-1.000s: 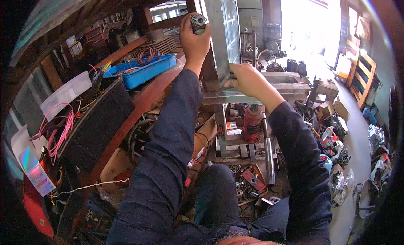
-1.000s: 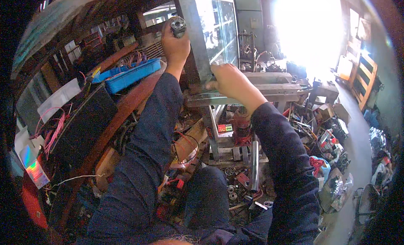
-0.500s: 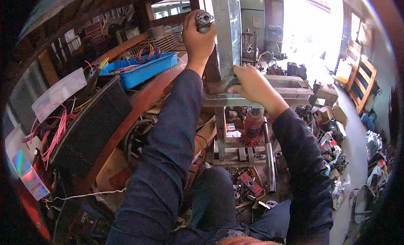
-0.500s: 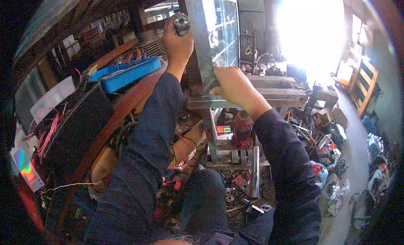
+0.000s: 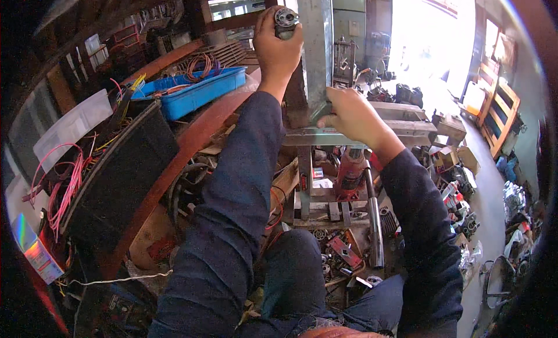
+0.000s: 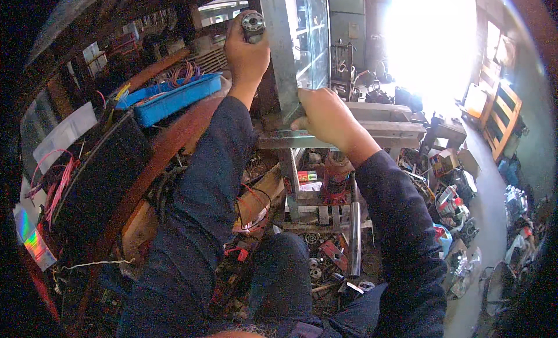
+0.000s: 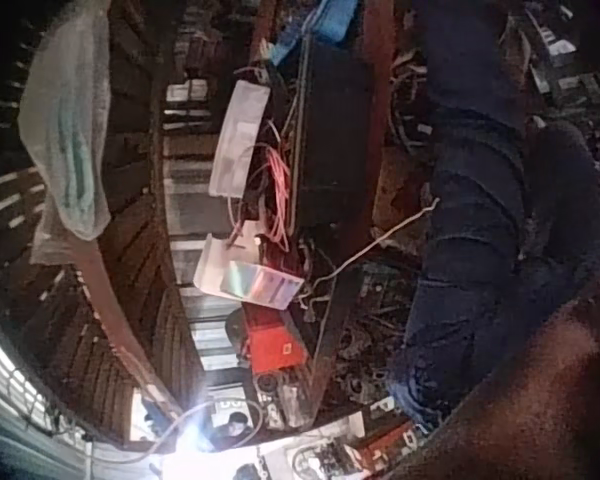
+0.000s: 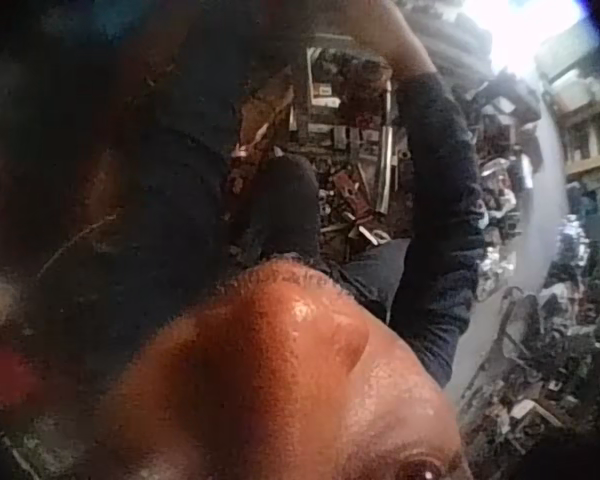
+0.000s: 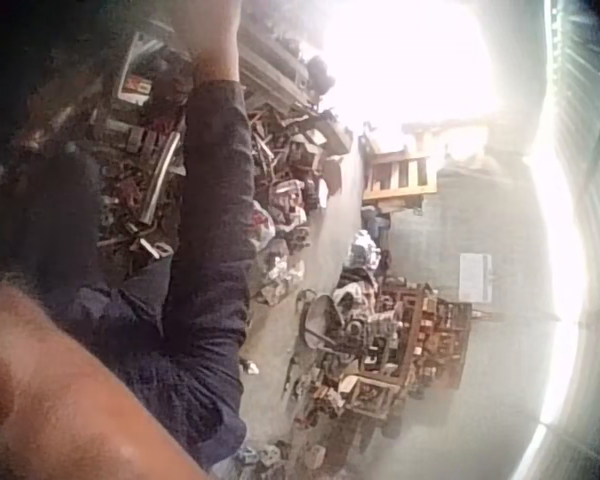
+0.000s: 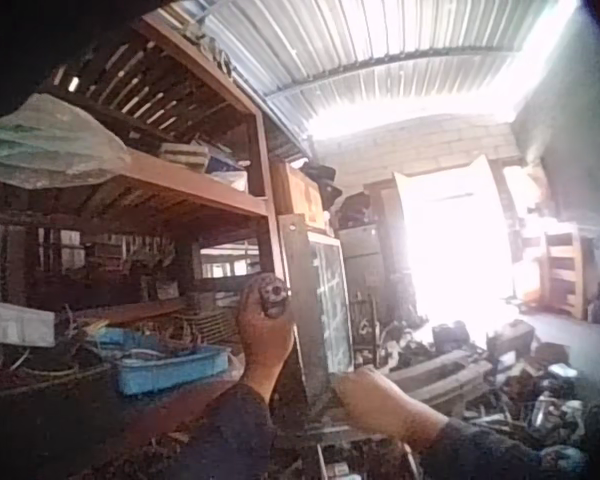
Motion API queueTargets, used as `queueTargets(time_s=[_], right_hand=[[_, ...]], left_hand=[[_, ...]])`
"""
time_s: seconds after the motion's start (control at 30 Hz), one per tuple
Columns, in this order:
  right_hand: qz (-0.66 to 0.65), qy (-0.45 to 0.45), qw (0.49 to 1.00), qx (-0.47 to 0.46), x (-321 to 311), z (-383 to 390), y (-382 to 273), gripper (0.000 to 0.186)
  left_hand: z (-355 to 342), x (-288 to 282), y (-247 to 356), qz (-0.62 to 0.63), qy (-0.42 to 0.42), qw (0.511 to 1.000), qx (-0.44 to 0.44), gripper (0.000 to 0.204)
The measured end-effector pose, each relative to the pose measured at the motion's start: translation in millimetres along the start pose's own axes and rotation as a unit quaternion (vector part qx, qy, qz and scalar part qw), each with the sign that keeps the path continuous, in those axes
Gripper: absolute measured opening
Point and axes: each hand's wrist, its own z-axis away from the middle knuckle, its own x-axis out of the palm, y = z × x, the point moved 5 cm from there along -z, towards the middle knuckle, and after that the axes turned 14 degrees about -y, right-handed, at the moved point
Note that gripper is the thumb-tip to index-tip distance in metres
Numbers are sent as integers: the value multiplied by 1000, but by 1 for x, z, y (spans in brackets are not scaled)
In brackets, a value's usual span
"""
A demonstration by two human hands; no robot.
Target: The person handles engine components, specifically a camshaft. They pick up a small metal piece and a bearing, place them onto a camshaft, and then use a hydraulic press handle to apply pressure to a component held in the press frame.
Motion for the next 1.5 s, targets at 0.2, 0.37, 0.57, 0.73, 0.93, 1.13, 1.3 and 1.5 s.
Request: queueTargets(time_s=[0.2,0.37,0.57,0.73,0.93,1.13,1.3,1.5], right_hand=[[8,-9,1000,22,-3,3,1,49],[5,-5,1000,14,-1,2,2,51],[33,10,999,0,0,1,0,52],[35,-5,999,6,0,0,1,53],[31,-7,1000,0,0,0,-2,53],[27,-22,999,7,0,-2,-3,54],[45,-23,999,15,-3,0,-3,53],[34,-27,999,23,-1,-1,-5,51]], left_hand=[[-2,3,5,13,6,1000,18,30],[-2,0,6,4,14,1000,10,30],[-3,-1,7,15,5,1000,18,29],[-2,-1,8,35,-7,999,3,29],[-2,-2,10,30,-6,1000,3,29],[-2,-4,9,10,4,1000,16,29],[-3,1,8,19,0,1000,0,28],[0,1,4,36,1,999,7,31]])
